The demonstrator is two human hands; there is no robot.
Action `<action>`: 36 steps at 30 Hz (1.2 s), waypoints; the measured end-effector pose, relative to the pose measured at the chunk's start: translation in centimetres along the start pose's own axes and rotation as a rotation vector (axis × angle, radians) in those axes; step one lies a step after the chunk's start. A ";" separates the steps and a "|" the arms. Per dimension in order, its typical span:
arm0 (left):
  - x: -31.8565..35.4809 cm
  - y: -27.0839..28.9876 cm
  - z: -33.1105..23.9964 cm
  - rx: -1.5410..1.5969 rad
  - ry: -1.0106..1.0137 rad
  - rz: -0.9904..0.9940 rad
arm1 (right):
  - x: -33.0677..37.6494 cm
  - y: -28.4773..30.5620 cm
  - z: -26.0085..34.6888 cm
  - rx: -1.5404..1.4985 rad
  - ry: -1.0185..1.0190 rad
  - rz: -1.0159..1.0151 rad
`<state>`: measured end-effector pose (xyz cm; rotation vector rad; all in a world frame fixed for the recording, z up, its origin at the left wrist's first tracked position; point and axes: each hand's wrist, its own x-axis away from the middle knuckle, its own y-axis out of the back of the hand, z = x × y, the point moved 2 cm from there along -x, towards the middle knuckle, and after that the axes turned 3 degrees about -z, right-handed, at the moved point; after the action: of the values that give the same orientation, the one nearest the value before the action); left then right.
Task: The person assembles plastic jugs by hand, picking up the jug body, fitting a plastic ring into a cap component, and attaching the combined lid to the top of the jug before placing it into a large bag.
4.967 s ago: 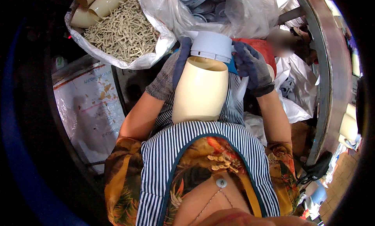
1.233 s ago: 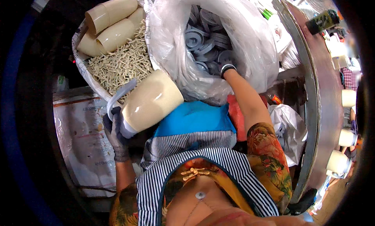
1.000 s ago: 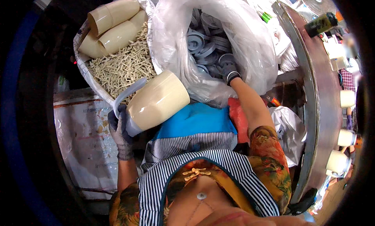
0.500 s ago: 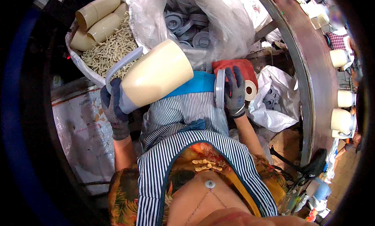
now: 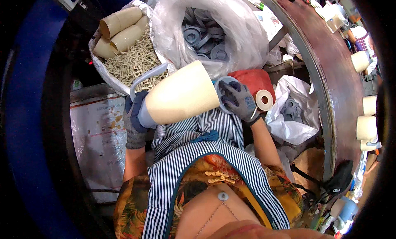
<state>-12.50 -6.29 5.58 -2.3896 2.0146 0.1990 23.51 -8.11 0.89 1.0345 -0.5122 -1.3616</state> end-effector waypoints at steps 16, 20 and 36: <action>-0.7 0.8 -0.2 -0.557 -0.296 0.253 | -3.4 2.6 5.5 -0.648 0.127 -0.414; -1.5 -0.2 -2.0 -0.491 -0.371 0.326 | -2.5 3.9 6.7 -0.557 0.125 -0.342; -1.9 -2.6 -8.8 -0.652 -0.603 0.301 | -0.1 0.9 4.5 -0.642 0.030 -0.448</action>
<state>-9.46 -4.75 14.34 -1.8611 2.1636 1.5697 20.28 -9.45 3.89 0.6468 0.2016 -1.7406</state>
